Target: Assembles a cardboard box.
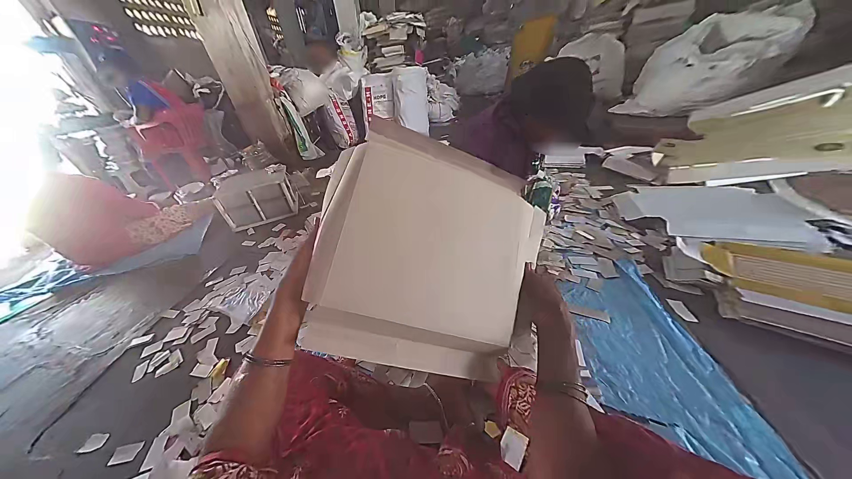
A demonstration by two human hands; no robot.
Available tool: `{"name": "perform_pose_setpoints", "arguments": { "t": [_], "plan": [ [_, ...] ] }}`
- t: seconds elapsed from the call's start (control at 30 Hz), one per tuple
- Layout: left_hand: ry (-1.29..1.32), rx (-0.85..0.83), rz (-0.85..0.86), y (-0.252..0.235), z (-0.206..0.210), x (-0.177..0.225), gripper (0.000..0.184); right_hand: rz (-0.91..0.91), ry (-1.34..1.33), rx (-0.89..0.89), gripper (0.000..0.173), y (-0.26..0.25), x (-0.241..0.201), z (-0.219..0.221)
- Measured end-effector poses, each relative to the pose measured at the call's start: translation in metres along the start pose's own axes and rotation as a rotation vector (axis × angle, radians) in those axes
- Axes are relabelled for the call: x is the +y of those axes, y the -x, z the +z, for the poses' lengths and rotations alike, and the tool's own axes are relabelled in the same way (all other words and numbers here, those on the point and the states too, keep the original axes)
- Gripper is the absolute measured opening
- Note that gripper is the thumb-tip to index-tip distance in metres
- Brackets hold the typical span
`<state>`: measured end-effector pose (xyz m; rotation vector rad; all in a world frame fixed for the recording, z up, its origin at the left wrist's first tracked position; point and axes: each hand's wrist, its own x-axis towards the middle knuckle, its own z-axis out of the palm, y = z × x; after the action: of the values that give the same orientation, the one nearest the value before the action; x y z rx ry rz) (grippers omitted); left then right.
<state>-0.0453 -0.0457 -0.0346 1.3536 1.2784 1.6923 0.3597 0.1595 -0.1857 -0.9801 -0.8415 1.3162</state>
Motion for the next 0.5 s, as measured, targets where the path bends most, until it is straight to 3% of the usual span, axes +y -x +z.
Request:
{"name": "perform_pose_setpoints", "arguments": {
  "t": [0.1,0.17,0.2,0.23,0.3,0.37,0.43,0.5],
  "plan": [
    [0.129,-0.029,0.017,0.019,0.011,-0.015,0.049,-0.106,-0.087,-0.069,0.042,0.048,0.0,0.015],
    [0.22,0.07,-0.092,0.026,0.022,-0.025,0.046,-0.257,0.029,-0.107,0.048,0.068,0.001,0.017],
    [0.319,0.114,-0.058,0.03,0.022,-0.044,0.044,-0.293,0.047,-0.096,0.049,0.072,0.001,0.018],
    [0.348,-0.167,0.31,0.023,-0.005,-0.103,0.048,-0.324,0.027,-0.078,0.049,0.076,0.002,0.019],
    [0.335,0.04,0.003,0.034,-0.001,-0.095,0.046,-0.418,0.019,-0.1,0.051,0.082,0.01,0.015],
    [0.26,0.062,-0.003,0.035,-0.007,-0.104,0.048,-0.454,0.076,-0.075,0.052,0.089,0.001,0.023],
    [0.095,0.238,-0.259,0.055,0.015,-0.066,0.045,-0.293,0.105,-0.047,0.047,0.118,-0.045,0.045],
    [-0.038,0.265,-0.319,0.064,0.027,-0.05,0.044,0.052,0.166,-0.006,0.041,0.147,-0.113,0.068]
  ]
}}
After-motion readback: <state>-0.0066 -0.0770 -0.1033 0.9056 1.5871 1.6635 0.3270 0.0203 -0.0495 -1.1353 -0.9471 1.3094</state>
